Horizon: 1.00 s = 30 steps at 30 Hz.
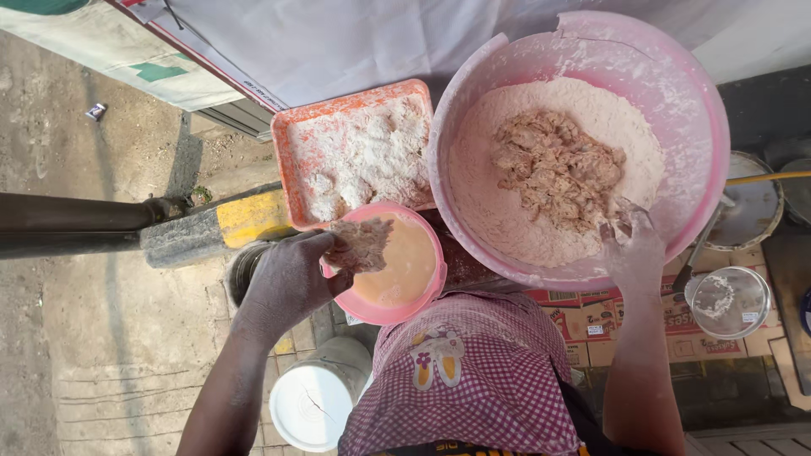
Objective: The person repeatedly scoops dough from a pink bowl, dips it into a liquid in a smaller pink container, and then places it into a tray of flour. The person continues this process, mixing and coating the dough with flour throughout the clip.
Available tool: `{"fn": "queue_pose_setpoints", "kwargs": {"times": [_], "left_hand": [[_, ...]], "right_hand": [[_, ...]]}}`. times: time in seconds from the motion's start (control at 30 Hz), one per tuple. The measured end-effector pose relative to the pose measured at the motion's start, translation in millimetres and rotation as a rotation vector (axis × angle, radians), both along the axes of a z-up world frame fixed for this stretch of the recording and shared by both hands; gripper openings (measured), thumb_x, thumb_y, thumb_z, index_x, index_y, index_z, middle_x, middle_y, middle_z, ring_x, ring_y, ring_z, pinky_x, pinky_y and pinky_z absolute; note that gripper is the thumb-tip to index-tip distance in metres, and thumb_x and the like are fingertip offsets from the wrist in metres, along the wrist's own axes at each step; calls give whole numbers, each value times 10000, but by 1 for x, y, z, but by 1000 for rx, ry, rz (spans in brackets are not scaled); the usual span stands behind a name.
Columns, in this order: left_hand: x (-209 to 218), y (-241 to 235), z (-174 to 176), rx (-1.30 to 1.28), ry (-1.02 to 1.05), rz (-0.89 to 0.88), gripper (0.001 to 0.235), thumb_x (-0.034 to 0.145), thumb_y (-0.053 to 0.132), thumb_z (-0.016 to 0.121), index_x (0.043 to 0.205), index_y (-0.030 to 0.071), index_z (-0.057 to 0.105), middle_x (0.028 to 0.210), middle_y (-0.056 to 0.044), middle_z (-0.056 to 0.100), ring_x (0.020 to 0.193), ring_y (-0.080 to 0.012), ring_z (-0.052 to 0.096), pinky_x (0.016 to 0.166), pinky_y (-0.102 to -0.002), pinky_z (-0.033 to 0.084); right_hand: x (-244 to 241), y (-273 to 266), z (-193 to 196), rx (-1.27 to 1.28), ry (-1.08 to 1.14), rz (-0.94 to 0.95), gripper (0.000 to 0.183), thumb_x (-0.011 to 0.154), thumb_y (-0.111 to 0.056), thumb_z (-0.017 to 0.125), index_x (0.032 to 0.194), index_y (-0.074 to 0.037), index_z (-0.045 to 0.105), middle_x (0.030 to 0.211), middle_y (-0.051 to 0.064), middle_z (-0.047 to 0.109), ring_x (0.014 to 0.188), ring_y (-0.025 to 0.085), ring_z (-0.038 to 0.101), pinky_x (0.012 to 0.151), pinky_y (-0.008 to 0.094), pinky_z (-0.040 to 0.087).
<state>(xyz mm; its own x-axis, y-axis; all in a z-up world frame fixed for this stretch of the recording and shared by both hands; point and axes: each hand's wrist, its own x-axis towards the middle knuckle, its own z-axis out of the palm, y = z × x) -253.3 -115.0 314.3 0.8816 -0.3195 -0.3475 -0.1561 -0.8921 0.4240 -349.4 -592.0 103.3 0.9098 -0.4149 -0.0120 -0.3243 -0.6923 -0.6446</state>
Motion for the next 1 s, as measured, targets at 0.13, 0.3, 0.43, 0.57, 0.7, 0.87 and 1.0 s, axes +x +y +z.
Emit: {"fn": "queue_pose_setpoints", "kwargs": {"times": [0.13, 0.3, 0.43, 0.57, 0.7, 0.87, 1.0], "left_hand": [[-13, -18, -51, -19, 41, -38, 324, 719, 246, 795, 1017, 123, 755, 1014, -116, 741, 913, -345, 716, 811, -463, 569], [-21, -30, -147, 70, 54, -68, 305, 741, 213, 776, 1025, 106, 744, 1046, -118, 724, 957, -337, 706, 810, -483, 553], [-23, -29, -223, 90, -94, -127, 215, 839, 233, 750, 981, 71, 744, 1008, -137, 722, 952, -337, 703, 805, -477, 551], [-26, -26, -274, 234, -42, -240, 193, 823, 282, 733, 837, 89, 745, 912, -123, 714, 968, -308, 688, 897, -456, 525], [-29, -28, -289, 255, -159, -305, 70, 826, 100, 673, 833, 114, 741, 900, -100, 714, 946, -285, 695, 879, -430, 540], [-25, -28, -248, 153, 74, -126, 140, 810, 200, 734, 877, 77, 719, 947, -136, 709, 899, -340, 706, 800, -479, 560], [-31, -21, -185, -85, 67, 104, 226, 785, 291, 781, 897, 98, 743, 937, -123, 716, 885, -341, 702, 772, -488, 552]], "right_hand": [[-5, 2, -10, -235, -53, 45, 418, 965, -90, 790, 1360, -27, 667, 1184, 162, 716, 1066, 319, 703, 974, 476, 521], [-3, -4, -15, -17, -209, 45, 279, 1018, -45, 756, 1281, 18, 685, 1205, 178, 687, 1047, 262, 720, 878, 351, 598], [-2, -6, -19, -20, -153, 15, 295, 996, -48, 773, 1268, 30, 692, 1204, 180, 688, 956, 257, 722, 792, 350, 579], [-2, -12, -26, -37, -167, 34, 285, 994, -29, 766, 1265, 28, 697, 1178, 173, 705, 944, 236, 732, 853, 336, 593], [2, -7, -22, 18, -221, 66, 277, 1017, -16, 741, 1288, 19, 692, 1180, 165, 706, 993, 225, 728, 868, 300, 598], [38, 35, 18, 89, -193, 89, 312, 1047, -83, 770, 1353, -49, 722, 1165, 125, 740, 1005, 218, 732, 831, 307, 589], [101, 98, 51, 33, -280, 493, 365, 966, -111, 787, 1313, -42, 698, 1219, 147, 720, 1068, 240, 730, 935, 364, 607]]}}
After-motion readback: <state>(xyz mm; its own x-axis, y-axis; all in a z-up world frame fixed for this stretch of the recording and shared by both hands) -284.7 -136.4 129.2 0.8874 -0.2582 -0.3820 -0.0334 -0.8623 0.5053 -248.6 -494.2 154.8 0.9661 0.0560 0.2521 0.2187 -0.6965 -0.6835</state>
